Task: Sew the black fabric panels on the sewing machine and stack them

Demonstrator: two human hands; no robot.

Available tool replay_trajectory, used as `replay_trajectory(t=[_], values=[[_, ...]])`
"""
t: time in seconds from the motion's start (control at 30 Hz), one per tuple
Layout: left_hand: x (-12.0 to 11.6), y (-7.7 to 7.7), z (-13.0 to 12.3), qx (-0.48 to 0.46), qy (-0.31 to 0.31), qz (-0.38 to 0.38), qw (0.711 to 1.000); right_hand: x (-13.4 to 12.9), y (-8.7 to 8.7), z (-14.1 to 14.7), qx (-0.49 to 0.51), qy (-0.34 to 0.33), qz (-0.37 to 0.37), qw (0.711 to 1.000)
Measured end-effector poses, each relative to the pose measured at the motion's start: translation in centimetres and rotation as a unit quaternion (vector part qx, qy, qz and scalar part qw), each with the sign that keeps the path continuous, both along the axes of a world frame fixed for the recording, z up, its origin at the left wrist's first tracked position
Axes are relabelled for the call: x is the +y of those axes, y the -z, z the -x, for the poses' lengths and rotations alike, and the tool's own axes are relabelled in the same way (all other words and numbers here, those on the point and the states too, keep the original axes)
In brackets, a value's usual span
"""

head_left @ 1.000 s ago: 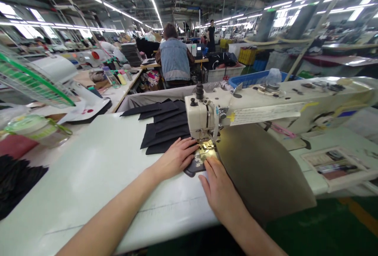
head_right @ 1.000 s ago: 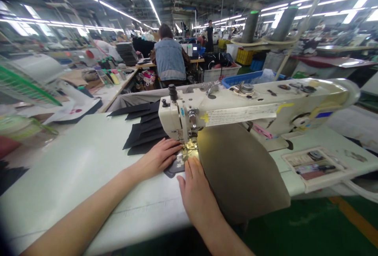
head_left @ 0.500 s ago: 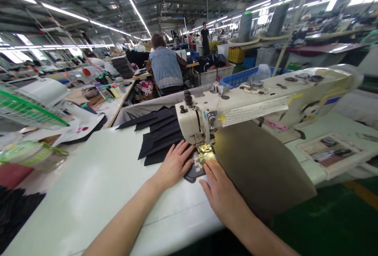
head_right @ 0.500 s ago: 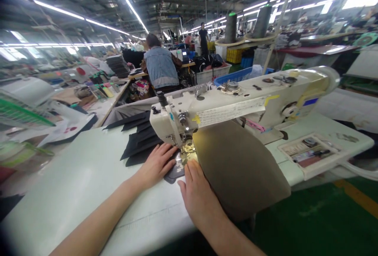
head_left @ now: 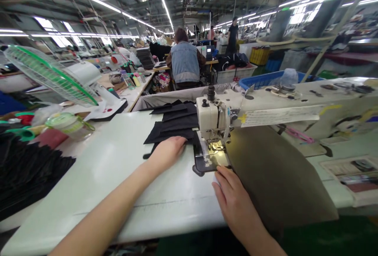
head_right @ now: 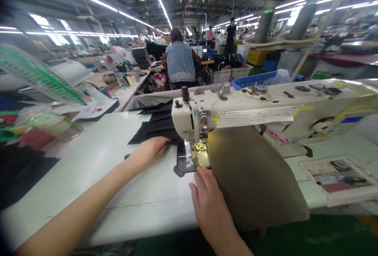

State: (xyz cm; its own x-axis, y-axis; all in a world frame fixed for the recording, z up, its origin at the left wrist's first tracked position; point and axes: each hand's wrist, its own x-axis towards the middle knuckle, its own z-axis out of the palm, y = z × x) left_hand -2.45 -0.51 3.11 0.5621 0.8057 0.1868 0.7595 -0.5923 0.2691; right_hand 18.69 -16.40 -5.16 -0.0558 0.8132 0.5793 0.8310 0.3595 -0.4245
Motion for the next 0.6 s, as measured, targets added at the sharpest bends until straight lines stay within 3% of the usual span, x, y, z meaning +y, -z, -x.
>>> replay_trajectory(t=[0.07,0.13,0.2,0.27,0.33,0.4,0.5,0.6], values=[[0.1,-0.5,0.4,-0.114,-0.072,-0.02,0.991,0.0,-0.1,-0.1,0.01,-0.005,0.001,1.0],[0.0,-0.4,0.9,-0.267,-0.161,-0.038,0.95,-0.2,-0.4,-0.2,0.023,-0.009,0.0,1.0],[-0.7,0.2,1.4,-0.34,-0.218,-0.066,0.912,-0.4,-0.9,-0.3,0.041,-0.011,-0.003,0.999],[-2.0,1.1,2.0,-0.268,-0.194,-0.111,0.937,-0.7,-1.5,-0.3,0.056,-0.012,-0.013,0.998],[-3.9,2.1,2.2,-0.127,-0.078,-0.125,0.981,-0.9,-2.2,-0.2,0.063,-0.013,-0.027,0.998],[-6.0,2.5,2.0,-0.007,0.041,-0.094,0.995,-1.0,-2.7,-0.1,0.054,-0.022,-0.027,0.998],[-8.4,1.8,1.0,0.08,0.056,-0.049,0.994,-0.5,-2.7,0.3,0.015,-0.047,0.017,0.999],[-8.5,0.7,-0.4,0.105,0.069,-0.004,0.992,0.2,-1.7,0.7,-0.025,-0.051,0.045,0.997]])
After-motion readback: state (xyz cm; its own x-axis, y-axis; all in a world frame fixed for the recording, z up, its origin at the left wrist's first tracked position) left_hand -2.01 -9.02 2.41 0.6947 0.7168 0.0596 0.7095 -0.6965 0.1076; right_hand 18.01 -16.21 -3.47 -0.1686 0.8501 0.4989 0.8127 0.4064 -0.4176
